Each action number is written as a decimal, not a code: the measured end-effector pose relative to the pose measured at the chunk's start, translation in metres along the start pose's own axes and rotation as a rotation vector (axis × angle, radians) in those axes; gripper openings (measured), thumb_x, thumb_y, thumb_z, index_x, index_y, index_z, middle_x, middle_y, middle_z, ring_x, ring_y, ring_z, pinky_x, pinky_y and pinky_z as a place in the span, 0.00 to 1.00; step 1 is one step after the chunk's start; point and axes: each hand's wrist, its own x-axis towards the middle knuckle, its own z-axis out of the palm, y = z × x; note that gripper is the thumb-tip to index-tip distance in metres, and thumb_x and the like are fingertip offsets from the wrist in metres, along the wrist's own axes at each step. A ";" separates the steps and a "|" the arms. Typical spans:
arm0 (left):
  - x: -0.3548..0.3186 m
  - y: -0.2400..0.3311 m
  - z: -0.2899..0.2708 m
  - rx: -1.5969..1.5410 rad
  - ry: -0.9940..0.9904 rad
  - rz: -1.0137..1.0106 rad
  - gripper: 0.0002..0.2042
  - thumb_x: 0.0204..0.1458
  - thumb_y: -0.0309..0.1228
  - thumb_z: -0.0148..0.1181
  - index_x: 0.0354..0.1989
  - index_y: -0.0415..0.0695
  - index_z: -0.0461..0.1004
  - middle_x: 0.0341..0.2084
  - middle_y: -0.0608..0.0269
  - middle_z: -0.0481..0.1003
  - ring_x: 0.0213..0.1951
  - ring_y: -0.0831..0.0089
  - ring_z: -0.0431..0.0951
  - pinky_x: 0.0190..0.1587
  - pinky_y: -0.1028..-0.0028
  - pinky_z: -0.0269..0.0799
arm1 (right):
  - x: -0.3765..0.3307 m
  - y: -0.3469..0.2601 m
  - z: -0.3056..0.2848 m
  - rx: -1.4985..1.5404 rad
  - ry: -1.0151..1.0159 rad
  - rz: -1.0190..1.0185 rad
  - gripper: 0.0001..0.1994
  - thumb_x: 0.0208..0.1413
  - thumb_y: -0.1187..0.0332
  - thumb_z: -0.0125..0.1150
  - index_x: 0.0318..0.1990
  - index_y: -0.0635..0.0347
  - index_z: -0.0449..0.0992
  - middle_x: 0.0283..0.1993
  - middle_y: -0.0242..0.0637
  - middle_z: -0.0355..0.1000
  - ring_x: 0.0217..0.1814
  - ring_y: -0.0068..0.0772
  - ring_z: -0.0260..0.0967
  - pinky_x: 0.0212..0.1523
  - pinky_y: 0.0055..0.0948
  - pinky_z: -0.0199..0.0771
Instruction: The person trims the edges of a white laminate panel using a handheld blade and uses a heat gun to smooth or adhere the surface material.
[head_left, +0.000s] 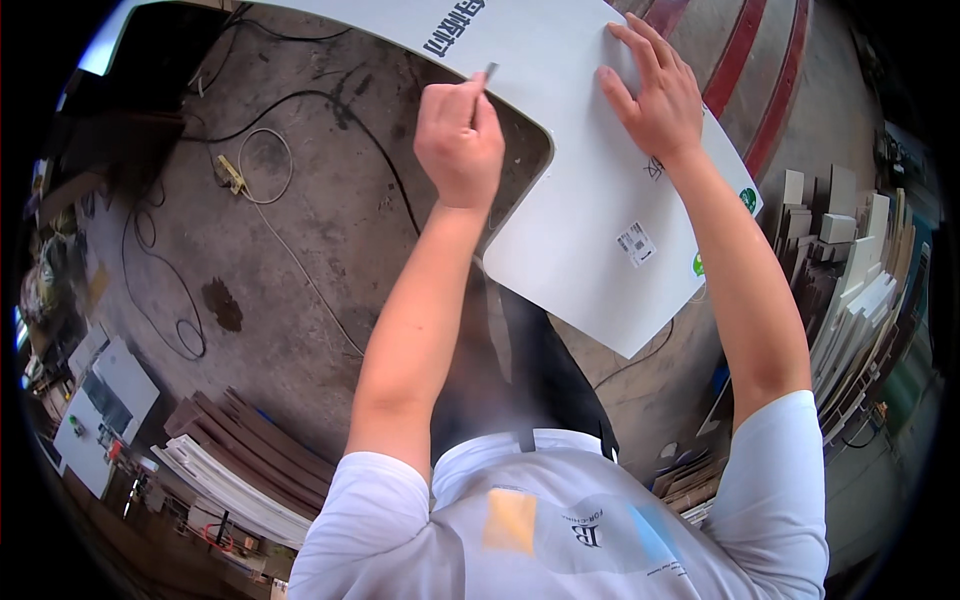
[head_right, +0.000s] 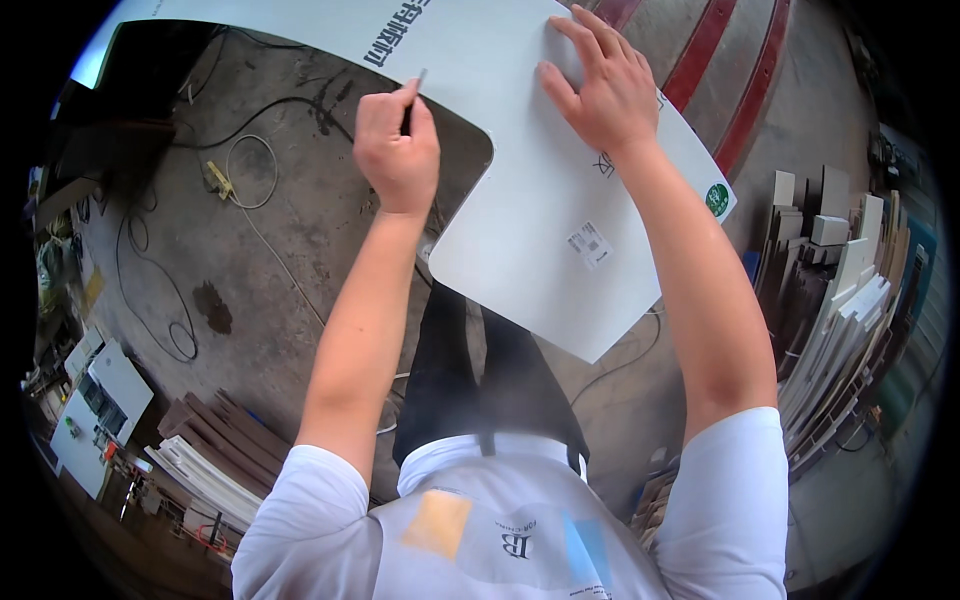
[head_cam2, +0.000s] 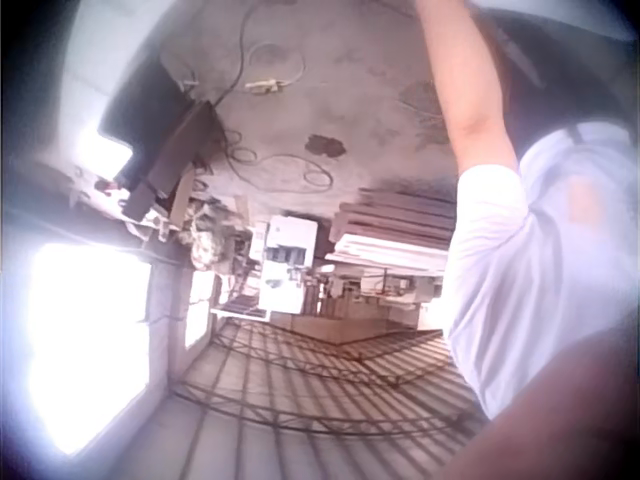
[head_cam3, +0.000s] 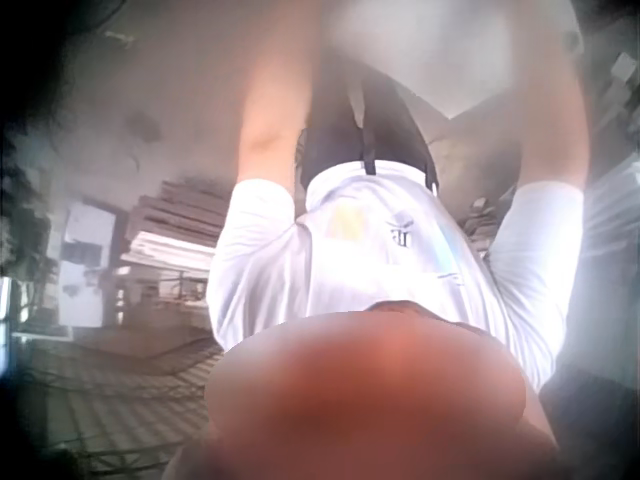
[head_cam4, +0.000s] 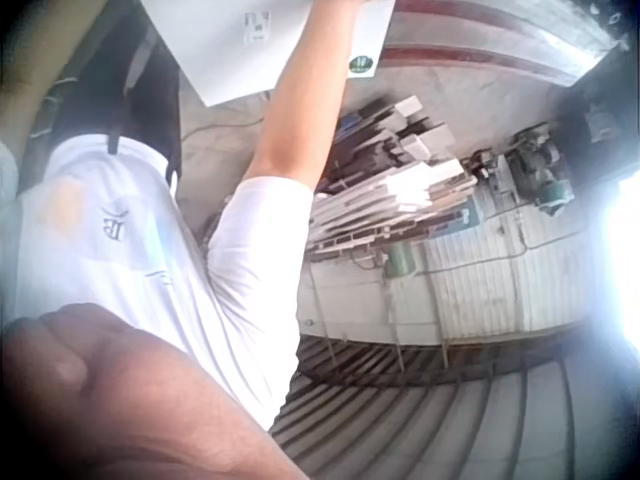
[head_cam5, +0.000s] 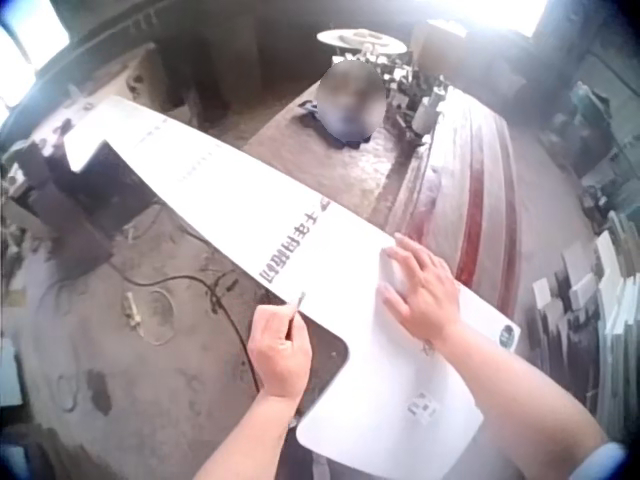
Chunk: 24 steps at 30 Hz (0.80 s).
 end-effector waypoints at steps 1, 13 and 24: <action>-0.004 0.005 0.002 -0.001 -0.008 0.023 0.11 0.53 0.16 0.67 0.42 0.43 0.85 0.31 0.58 0.77 0.35 0.61 0.79 0.37 0.64 0.75 | 0.003 -0.004 -0.003 -0.013 0.002 -0.006 0.28 0.69 0.43 0.53 0.74 0.35 0.68 0.80 0.31 0.64 0.80 0.45 0.63 0.77 0.46 0.65; -0.010 0.023 -0.019 -0.336 -0.516 0.171 0.13 0.51 0.16 0.68 0.42 0.46 0.86 0.29 0.63 0.78 0.31 0.65 0.80 0.33 0.67 0.75 | 0.008 -0.017 -0.025 0.100 -0.112 0.141 0.31 0.60 0.53 0.65 0.69 0.48 0.68 0.78 0.45 0.63 0.78 0.54 0.62 0.76 0.53 0.60; 0.013 0.005 -0.039 -0.409 -0.617 -0.040 0.12 0.55 0.15 0.66 0.44 0.43 0.87 0.32 0.62 0.80 0.33 0.70 0.81 0.36 0.72 0.76 | 0.006 -0.017 -0.023 0.051 -0.138 0.143 0.31 0.62 0.50 0.64 0.71 0.46 0.67 0.78 0.44 0.62 0.79 0.54 0.60 0.77 0.53 0.59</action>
